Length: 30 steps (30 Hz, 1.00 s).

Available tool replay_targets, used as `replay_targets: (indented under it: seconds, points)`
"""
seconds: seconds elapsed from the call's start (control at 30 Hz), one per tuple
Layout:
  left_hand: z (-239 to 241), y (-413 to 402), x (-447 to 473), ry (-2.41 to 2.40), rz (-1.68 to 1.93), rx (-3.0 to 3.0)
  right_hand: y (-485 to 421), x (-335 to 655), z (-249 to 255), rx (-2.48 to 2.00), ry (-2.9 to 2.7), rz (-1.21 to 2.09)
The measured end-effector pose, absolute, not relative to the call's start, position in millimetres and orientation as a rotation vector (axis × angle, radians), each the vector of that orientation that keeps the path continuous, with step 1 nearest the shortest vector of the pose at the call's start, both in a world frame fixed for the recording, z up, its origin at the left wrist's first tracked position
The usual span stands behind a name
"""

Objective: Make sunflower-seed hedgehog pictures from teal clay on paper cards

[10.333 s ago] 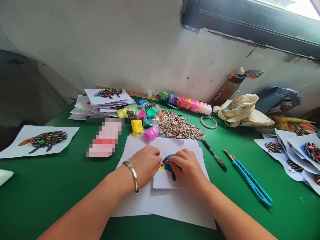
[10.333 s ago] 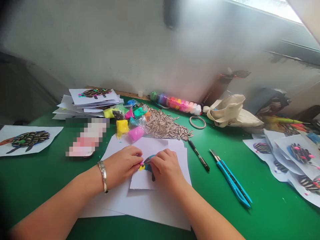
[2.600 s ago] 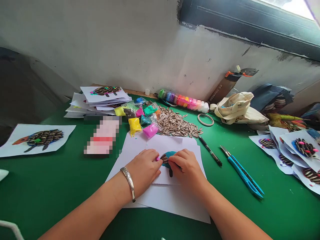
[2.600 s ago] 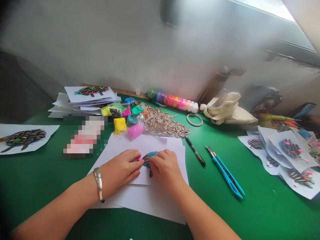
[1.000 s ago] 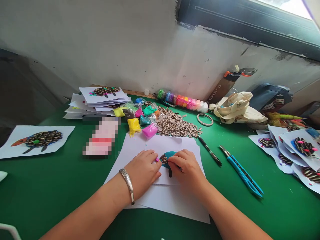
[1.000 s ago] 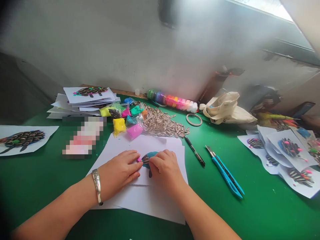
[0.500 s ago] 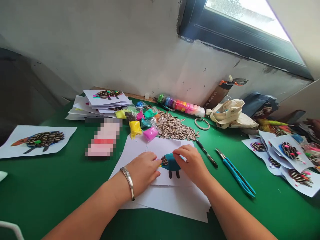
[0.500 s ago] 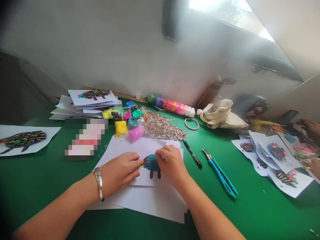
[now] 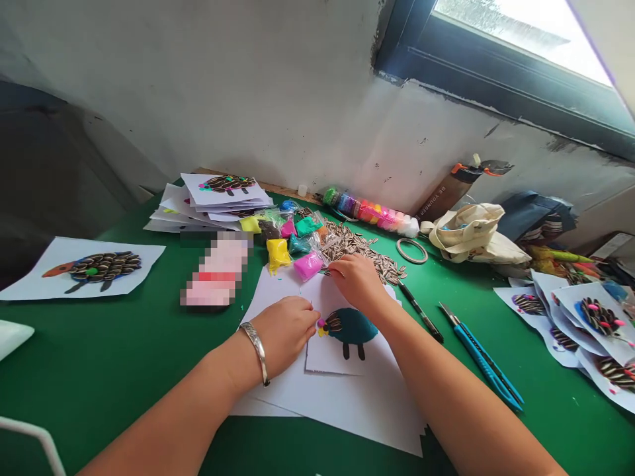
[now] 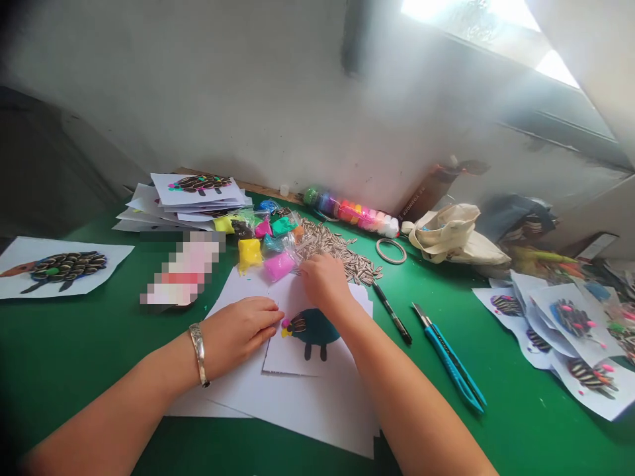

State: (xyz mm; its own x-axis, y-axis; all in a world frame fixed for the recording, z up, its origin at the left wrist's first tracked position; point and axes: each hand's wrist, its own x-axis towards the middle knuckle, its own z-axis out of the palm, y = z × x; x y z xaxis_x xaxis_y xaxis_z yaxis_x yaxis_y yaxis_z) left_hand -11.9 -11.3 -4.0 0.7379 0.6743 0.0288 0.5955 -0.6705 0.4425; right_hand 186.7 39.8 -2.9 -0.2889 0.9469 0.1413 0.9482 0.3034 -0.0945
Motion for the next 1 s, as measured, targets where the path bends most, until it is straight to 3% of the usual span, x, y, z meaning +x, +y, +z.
replay_targets:
  seconds: [1.0]
  points:
    - [-1.4, -12.9, -10.3, 0.968, 0.237, 2.543, 39.5, 177.6, -17.3, -1.719, -2.528, -0.188]
